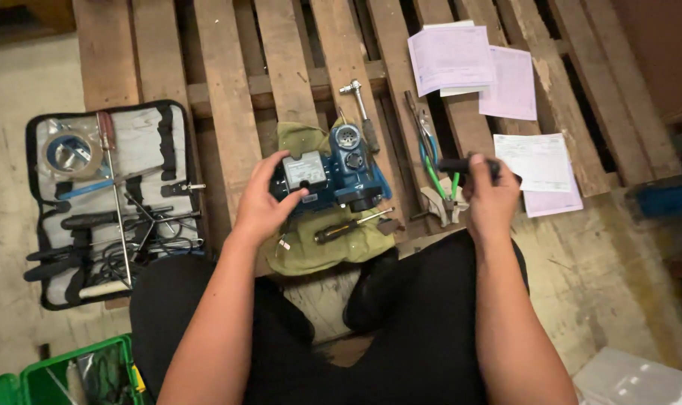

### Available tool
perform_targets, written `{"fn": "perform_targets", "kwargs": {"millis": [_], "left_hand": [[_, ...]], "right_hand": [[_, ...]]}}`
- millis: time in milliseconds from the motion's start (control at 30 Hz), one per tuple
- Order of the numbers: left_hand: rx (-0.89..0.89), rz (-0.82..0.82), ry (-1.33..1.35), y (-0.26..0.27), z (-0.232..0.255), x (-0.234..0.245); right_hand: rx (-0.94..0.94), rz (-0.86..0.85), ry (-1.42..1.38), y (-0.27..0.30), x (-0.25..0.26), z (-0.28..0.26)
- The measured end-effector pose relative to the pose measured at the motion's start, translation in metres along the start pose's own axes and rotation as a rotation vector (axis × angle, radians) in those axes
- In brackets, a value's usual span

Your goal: The person is disassembling or installing components on a blue electrical motor unit using a socket wrench and a screwdriver on a pallet workspace.

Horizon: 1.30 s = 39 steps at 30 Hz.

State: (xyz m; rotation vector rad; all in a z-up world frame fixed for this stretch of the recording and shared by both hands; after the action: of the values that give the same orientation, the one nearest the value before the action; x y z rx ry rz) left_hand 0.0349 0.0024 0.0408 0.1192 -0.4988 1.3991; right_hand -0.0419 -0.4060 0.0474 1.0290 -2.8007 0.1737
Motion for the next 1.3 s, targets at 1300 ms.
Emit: {"fn": "perform_targets", "kwargs": {"millis": [1300], "left_hand": [[0.192, -0.082, -0.077, 0.018, -0.011, 0.021]], "right_hand": [[0.633, -0.872, 0.254, 0.132, -0.182, -0.213]]}}
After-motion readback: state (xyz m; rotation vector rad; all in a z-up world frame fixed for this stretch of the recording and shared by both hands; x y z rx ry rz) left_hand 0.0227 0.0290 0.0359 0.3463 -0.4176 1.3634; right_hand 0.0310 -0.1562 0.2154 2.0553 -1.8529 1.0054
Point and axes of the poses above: each hand's wrist, its own y-axis away from the middle knuckle, its own x-axis out of the back of the hand, z = x × y, the point moved 5 cm from there along -y, towards the middle knuckle, and after that the axes turned 4 degrees about z, right-handed, at the moved point
